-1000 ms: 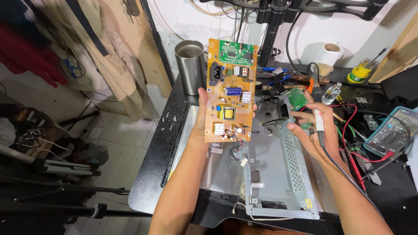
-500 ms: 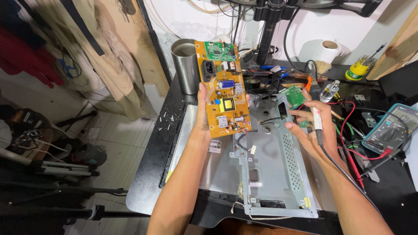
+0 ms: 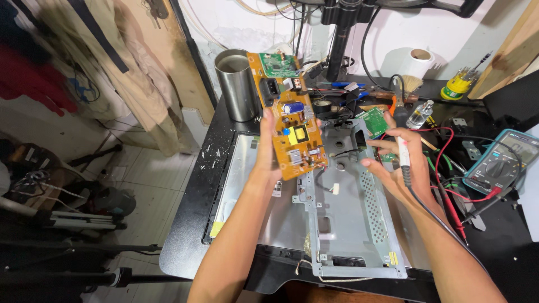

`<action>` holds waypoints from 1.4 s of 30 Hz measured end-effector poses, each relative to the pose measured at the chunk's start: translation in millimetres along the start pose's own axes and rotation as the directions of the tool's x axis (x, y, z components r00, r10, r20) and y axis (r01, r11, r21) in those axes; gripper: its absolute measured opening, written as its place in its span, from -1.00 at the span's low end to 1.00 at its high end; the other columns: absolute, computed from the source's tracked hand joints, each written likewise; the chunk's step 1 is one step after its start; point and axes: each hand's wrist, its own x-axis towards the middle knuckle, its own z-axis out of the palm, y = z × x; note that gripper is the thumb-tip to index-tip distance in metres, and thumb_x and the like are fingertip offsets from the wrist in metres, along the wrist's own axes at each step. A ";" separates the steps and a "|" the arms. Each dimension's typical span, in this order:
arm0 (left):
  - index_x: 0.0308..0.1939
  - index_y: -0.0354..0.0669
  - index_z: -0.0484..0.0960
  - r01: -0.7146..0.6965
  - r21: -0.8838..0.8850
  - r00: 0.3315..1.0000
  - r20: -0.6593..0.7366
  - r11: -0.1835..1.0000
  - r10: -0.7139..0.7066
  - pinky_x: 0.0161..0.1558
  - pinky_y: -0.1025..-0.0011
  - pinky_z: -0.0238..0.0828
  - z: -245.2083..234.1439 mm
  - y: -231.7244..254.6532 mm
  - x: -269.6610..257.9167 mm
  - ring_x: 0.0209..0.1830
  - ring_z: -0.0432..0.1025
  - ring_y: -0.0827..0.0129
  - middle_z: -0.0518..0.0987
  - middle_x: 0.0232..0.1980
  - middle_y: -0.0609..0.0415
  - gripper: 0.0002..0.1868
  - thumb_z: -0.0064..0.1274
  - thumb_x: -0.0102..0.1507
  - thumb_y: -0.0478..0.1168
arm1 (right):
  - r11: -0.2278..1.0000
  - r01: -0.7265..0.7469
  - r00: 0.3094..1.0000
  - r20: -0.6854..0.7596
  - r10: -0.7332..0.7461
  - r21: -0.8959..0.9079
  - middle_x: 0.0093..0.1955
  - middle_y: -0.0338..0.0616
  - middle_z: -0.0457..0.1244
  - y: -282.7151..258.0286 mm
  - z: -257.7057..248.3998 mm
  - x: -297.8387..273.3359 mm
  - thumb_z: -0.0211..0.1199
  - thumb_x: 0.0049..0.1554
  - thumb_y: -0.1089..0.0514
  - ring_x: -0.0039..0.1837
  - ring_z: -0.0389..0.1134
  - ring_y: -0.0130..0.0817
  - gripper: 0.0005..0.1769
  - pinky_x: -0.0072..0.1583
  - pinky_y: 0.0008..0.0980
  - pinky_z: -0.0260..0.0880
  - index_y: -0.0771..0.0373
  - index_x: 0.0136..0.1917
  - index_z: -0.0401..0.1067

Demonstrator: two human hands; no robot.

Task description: The person desolders components from a circuit board using a soldering iron and a solder sucker, then uses the soldering iron to reattach connections on the board within an electronic device housing.

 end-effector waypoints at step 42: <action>0.00 -0.19 0.36 -0.390 0.896 0.793 0.209 0.213 0.572 -0.13 0.54 0.29 62.4 19.0 -7.7 -0.19 0.24 0.53 0.32 -0.13 0.15 -0.64 0.08 0.44 0.01 | 0.190 -0.102 0.855 -0.012 0.519 0.976 0.52 -0.09 0.24 8.2 -46.6 16.7 0.31 0.14 0.10 0.54 0.24 -0.17 -0.91 0.57 0.05 0.25 -0.04 -0.10 0.41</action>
